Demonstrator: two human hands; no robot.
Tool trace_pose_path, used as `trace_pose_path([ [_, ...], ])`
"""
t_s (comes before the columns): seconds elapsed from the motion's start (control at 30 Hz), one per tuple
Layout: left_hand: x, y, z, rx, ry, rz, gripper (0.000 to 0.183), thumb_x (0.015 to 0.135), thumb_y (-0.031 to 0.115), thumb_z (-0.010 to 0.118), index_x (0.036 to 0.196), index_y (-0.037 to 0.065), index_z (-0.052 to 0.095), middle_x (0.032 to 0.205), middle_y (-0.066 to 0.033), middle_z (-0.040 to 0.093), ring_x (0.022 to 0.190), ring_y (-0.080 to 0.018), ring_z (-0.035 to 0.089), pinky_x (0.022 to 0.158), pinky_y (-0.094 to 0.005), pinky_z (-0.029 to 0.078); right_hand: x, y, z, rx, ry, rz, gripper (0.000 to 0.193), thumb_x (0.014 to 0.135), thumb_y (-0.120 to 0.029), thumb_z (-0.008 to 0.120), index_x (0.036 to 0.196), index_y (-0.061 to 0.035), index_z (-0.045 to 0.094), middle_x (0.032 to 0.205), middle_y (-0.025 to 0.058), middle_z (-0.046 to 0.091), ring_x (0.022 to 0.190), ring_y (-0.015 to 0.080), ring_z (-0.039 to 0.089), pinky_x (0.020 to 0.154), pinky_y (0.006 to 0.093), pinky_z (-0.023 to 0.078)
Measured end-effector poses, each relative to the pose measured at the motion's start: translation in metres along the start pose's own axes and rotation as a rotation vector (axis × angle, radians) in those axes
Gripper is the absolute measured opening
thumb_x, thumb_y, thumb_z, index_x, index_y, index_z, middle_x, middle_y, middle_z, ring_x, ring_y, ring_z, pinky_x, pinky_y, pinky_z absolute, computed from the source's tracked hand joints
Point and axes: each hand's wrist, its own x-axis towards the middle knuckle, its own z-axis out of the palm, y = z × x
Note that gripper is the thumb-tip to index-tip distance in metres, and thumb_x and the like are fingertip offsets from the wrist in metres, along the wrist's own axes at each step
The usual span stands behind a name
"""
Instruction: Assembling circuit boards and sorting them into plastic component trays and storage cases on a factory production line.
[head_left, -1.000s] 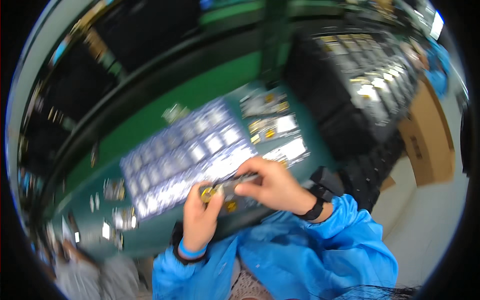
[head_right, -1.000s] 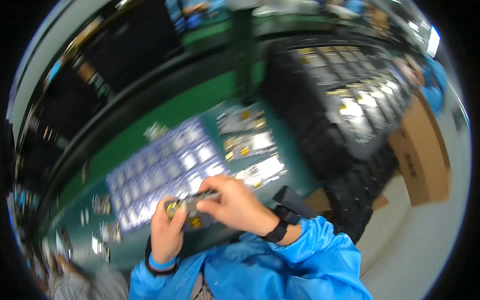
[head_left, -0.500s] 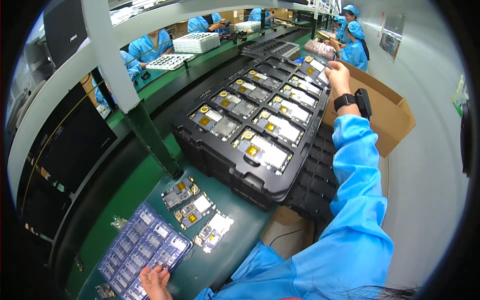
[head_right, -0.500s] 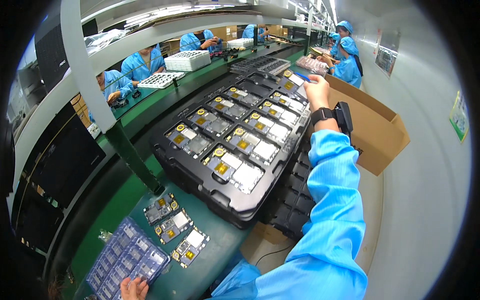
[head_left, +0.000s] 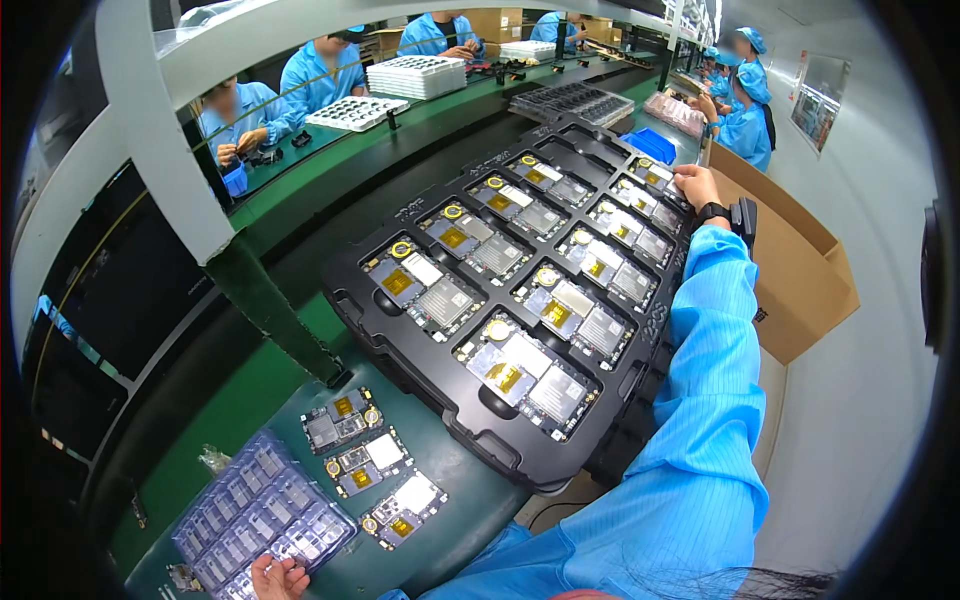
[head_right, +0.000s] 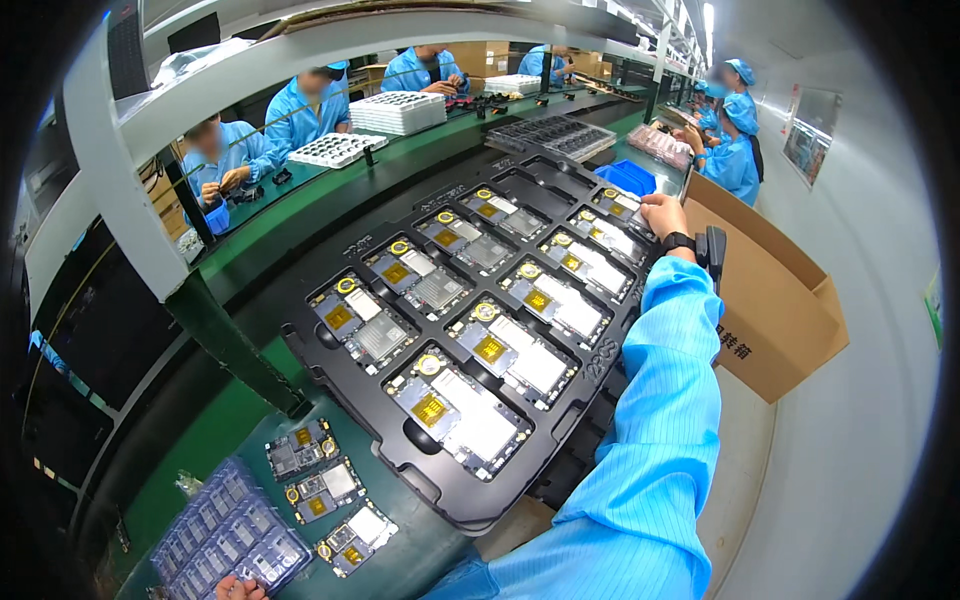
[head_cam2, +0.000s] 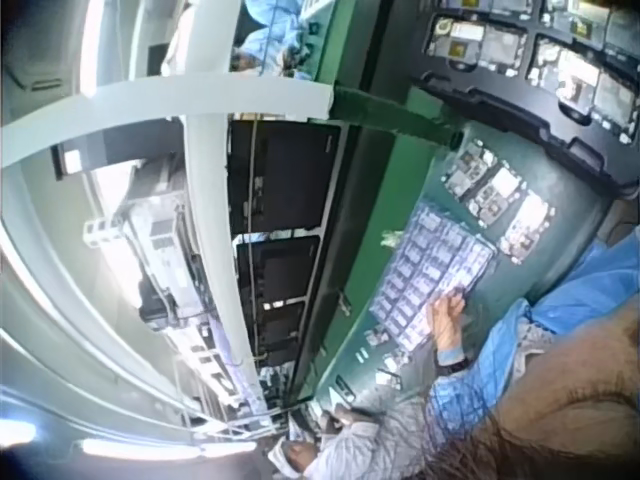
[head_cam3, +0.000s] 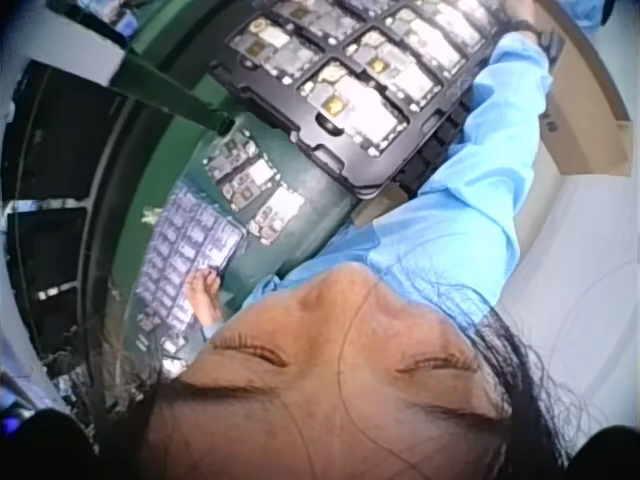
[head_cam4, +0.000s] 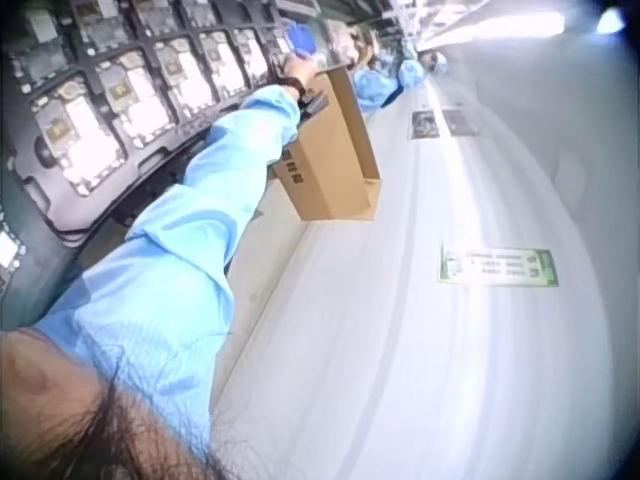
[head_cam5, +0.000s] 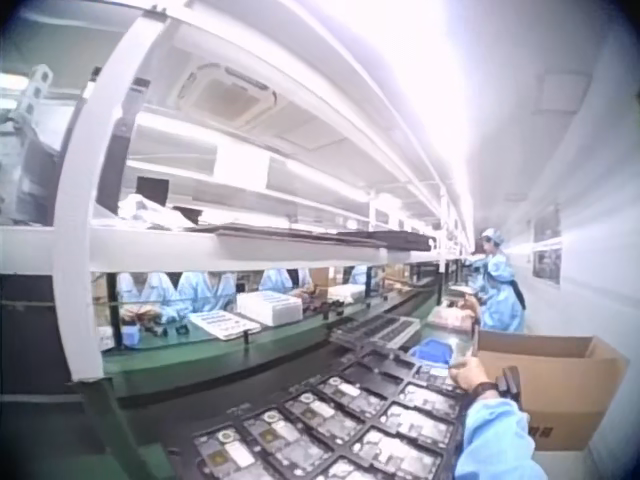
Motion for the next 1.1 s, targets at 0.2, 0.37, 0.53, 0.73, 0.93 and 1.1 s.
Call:
trace_pose_path([
  [0.2, -0.002, 0.001, 0.006, 0.044, 0.021, -0.010, 0.026, 0.088, 0.013, 0.052, 0.111, 0.004, 0.043, 0.097, -0.0125, 0.057, 0.082, -0.0227, 0.060, 0.072, -0.0338, 0.052, -0.024, -0.007, 0.005, -0.456, 0.027, -0.181, 0.025, 0.083, -0.028, 0.052, 0.103, -0.0195, 0.064, 0.100, 0.0112, 0.063, 0.097, 0.0325, 0.057, 0.086, 0.0369, 0.042],
  [0.37, 0.001, 0.001, 0.005, 0.051, -0.012, -0.022, 0.028, 0.088, 0.015, 0.052, 0.112, 0.002, 0.043, 0.098, -0.0136, 0.057, 0.085, -0.0244, 0.059, 0.075, -0.0352, 0.050, -0.029, -0.008, -0.003, -0.635, -0.179, -0.240, 0.029, 0.085, -0.028, 0.049, 0.111, -0.0201, 0.060, 0.112, 0.0163, 0.056, 0.106, 0.0359, 0.051, 0.093, 0.0405, 0.037],
  [0.53, -0.021, 0.013, -0.014, -0.013, 0.007, 0.090, 0.029, 0.090, 0.016, 0.050, 0.114, 0.002, 0.043, 0.100, -0.0166, 0.058, 0.087, -0.0252, 0.060, 0.074, -0.0333, 0.051, -0.046, -0.061, 0.003, -0.482, 0.131, -0.304, 0.041, 0.082, -0.027, 0.056, 0.120, -0.0146, 0.050, 0.117, 0.0185, 0.052, 0.115, 0.0369, 0.042, 0.092, 0.0469, 0.037],
  [0.73, -0.026, 0.015, -0.044, -0.035, 0.255, 0.381, 0.022, 0.085, 0.008, 0.053, 0.104, 0.001, 0.045, 0.083, -0.0121, 0.061, 0.070, -0.0178, 0.061, 0.062, -0.0276, 0.051, -0.169, -0.301, -0.059, 0.192, -0.099, -0.718, 0.025, 0.090, -0.018, 0.050, 0.108, -0.0031, 0.057, 0.105, 0.0053, 0.058, 0.100, 0.0137, 0.052, 0.086, 0.0258, 0.040],
  [0.93, -0.021, -0.011, -0.112, 0.654, 0.596, 0.795, 0.022, 0.079, 0.005, 0.057, 0.101, 0.003, 0.055, 0.101, -0.0121, 0.060, 0.102, -0.0291, 0.052, 0.089, -0.0387, 0.038, -0.435, -0.517, -0.012, 0.213, -0.789, -1.238, 0.018, 0.087, -0.015, 0.054, 0.092, 0.0006, 0.059, 0.083, 0.0047, 0.059, 0.078, 0.0095, 0.056, 0.071, 0.0224, 0.043],
  [1.1, -0.024, -0.022, -0.143, 0.978, 0.604, 0.738, 0.029, 0.078, 0.011, 0.060, 0.105, 0.003, 0.055, 0.121, -0.0179, 0.049, 0.122, -0.0408, 0.033, 0.099, -0.0467, 0.026, -0.576, -0.604, 0.143, 0.230, -1.153, -1.249, 0.021, 0.074, -0.021, 0.062, 0.082, -0.0025, 0.067, 0.073, 0.0158, 0.064, 0.071, 0.0284, 0.063, 0.067, 0.0350, 0.049],
])
